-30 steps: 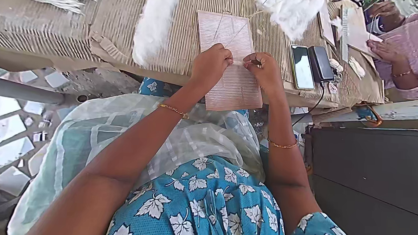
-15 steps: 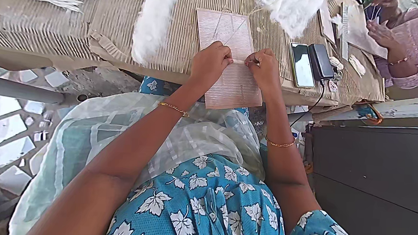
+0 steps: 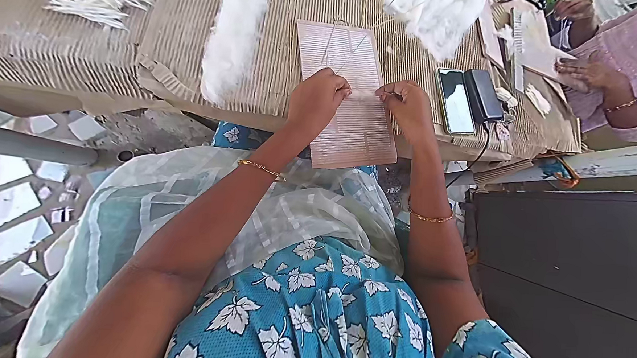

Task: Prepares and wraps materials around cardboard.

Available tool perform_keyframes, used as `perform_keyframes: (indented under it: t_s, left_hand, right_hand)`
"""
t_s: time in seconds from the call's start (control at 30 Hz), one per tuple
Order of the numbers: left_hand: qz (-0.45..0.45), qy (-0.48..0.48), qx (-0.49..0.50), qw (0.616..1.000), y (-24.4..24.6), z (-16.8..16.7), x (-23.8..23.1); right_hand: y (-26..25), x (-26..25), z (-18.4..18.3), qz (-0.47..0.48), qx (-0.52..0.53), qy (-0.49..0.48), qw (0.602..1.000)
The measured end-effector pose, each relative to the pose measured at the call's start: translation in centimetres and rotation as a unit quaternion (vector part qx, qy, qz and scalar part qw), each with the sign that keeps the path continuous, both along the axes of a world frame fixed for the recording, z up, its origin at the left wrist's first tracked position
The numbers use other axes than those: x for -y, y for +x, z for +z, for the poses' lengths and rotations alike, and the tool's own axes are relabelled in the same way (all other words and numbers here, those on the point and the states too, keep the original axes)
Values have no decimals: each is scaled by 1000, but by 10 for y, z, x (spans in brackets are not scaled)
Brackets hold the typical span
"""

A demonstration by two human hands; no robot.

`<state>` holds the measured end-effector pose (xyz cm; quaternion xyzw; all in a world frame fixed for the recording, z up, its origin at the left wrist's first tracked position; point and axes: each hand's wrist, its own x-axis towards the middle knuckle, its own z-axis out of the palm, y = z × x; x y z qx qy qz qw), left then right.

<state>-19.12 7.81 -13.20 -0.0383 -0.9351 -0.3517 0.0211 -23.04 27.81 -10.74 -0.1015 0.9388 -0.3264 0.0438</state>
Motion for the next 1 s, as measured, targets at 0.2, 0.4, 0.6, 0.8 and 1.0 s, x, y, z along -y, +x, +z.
perform_keyframes:
  t_s: [0.2,0.4,0.6,0.8,1.0]
  left_hand:
    - [-10,49,30,998,-7,5,10]
    - [-1,102,35,994,-9,5,15]
    - [-7,101,38,994,-9,3,18]
    - [-11,62,39,997,-7,6,17]
    - [32,61,-34,997,-3,-5,31]
  right_hand:
    - [-12,-28,-5,-19,53,-86,995]
    - [-5,-1,-14,48,-117,-50,991]
    - [-8,28,-37,131,-182,-19,974]
    - [-7,33,-40,106,-161,0,981]
    - [-7,32,-38,94,-150,5,984]
